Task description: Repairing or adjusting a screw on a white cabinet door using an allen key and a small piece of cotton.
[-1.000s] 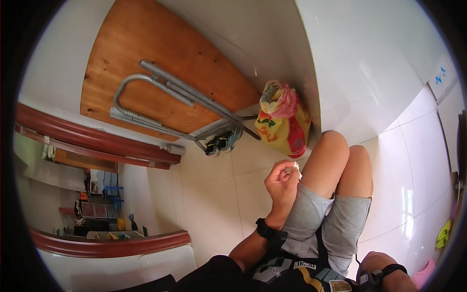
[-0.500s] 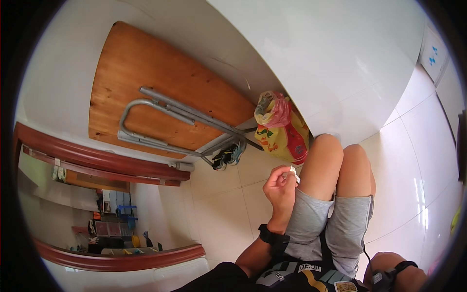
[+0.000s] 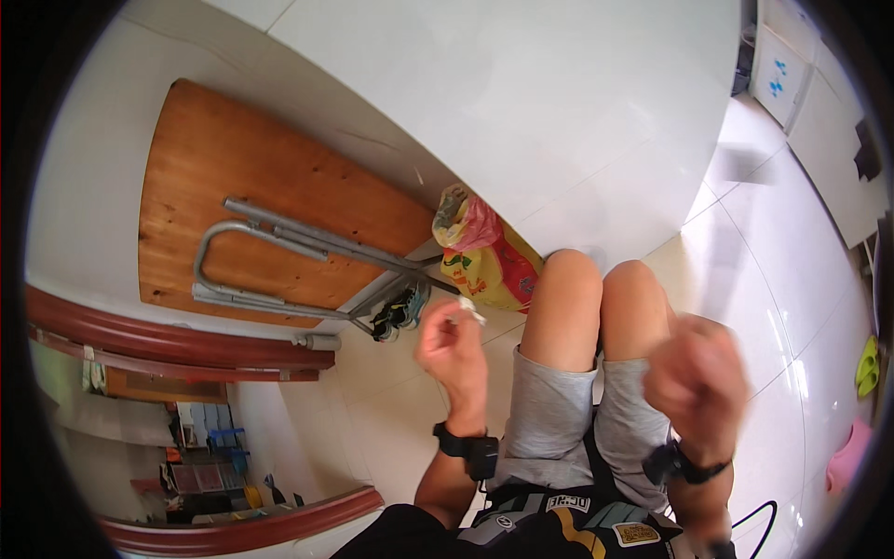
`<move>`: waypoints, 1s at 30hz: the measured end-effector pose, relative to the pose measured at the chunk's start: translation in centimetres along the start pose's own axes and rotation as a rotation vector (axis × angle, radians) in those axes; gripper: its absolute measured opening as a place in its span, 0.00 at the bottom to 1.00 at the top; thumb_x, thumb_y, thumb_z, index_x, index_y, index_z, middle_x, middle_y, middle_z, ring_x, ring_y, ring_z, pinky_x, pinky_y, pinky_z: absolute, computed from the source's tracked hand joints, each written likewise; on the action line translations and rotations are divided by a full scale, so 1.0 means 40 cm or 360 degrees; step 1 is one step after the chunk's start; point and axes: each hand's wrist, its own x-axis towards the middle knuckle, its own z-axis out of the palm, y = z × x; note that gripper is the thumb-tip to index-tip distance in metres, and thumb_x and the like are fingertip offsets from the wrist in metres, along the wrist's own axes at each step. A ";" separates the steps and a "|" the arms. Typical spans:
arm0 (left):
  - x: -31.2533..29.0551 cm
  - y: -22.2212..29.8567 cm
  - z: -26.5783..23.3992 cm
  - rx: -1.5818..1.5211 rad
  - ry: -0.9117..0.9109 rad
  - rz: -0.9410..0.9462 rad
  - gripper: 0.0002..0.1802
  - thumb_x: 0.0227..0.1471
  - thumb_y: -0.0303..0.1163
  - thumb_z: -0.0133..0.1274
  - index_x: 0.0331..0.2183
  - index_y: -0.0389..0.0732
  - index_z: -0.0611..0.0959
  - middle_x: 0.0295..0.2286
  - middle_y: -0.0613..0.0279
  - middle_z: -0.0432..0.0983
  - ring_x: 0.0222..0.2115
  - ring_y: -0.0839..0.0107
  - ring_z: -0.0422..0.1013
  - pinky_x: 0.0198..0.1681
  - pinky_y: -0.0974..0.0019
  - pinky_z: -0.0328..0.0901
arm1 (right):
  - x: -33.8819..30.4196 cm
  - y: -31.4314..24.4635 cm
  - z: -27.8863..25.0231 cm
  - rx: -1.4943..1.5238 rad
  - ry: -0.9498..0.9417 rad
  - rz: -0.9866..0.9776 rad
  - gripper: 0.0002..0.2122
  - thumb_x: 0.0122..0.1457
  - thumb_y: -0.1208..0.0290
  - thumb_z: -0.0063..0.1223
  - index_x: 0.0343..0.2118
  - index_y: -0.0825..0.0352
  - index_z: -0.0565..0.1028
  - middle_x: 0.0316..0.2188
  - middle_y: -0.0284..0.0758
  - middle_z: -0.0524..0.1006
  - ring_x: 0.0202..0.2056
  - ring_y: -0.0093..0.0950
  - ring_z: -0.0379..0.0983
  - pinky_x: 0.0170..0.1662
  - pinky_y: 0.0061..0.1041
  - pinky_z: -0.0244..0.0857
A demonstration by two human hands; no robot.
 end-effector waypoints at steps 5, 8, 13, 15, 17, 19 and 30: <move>0.138 0.151 0.062 0.0114 -0.0054 0.0511 0.07 0.54 0.16 0.56 0.37 0.33 0.80 0.41 0.59 0.77 0.30 0.77 0.74 0.29 0.74 0.71 | 0.150 0.034 0.057 -0.0741 0.0085 -0.0003 0.19 0.71 0.61 0.42 0.24 0.67 0.66 0.19 0.29 0.63 0.22 0.20 0.56 0.26 0.25 0.54; 0.198 0.269 0.124 -0.0062 -0.0135 0.0911 0.10 0.52 0.10 0.56 0.38 0.29 0.78 0.43 0.55 0.75 0.31 0.74 0.75 0.32 0.73 0.72 | 0.219 -0.004 0.141 -0.1304 0.0165 -0.0358 0.18 0.70 0.63 0.42 0.24 0.70 0.69 0.18 0.41 0.69 0.20 0.31 0.66 0.28 0.35 0.61; 0.266 0.401 0.196 -0.0040 -0.0109 0.1363 0.11 0.50 0.08 0.57 0.37 0.26 0.80 0.42 0.51 0.76 0.32 0.71 0.76 0.32 0.72 0.75 | 0.271 -0.024 0.219 -0.1602 0.0148 -0.0666 0.18 0.68 0.65 0.40 0.25 0.71 0.73 0.18 0.52 0.72 0.23 0.54 0.70 0.29 0.47 0.62; 0.293 0.438 0.226 0.0036 -0.0064 0.1557 0.10 0.48 0.09 0.59 0.36 0.28 0.81 0.40 0.52 0.78 0.31 0.71 0.76 0.30 0.72 0.75 | 0.263 0.022 0.183 -0.1588 0.0169 -0.0644 0.18 0.68 0.65 0.40 0.25 0.71 0.73 0.18 0.52 0.72 0.23 0.54 0.70 0.29 0.47 0.62; 0.309 0.449 0.266 0.0093 -0.0026 0.1727 0.10 0.47 0.09 0.61 0.34 0.29 0.83 0.38 0.53 0.79 0.30 0.71 0.77 0.28 0.73 0.74 | 0.263 0.071 0.117 -0.1593 0.0212 -0.0610 0.18 0.69 0.65 0.39 0.25 0.71 0.72 0.18 0.51 0.72 0.23 0.55 0.70 0.29 0.48 0.62; 0.314 0.464 0.277 0.0450 -0.0046 0.1761 0.10 0.44 0.12 0.64 0.31 0.34 0.86 0.35 0.58 0.81 0.28 0.71 0.77 0.26 0.72 0.72 | 0.257 0.105 0.085 -0.1564 0.0237 -0.0386 0.18 0.69 0.64 0.39 0.25 0.71 0.72 0.20 0.51 0.73 0.25 0.55 0.70 0.29 0.49 0.62; 0.324 0.396 0.184 0.0779 -0.0246 0.2078 0.13 0.40 0.12 0.65 0.31 0.36 0.86 0.34 0.58 0.80 0.29 0.67 0.77 0.27 0.71 0.74 | 0.280 0.046 0.144 -0.1641 0.0013 -0.0685 0.15 0.68 0.68 0.38 0.26 0.71 0.70 0.22 0.48 0.73 0.25 0.53 0.70 0.29 0.49 0.62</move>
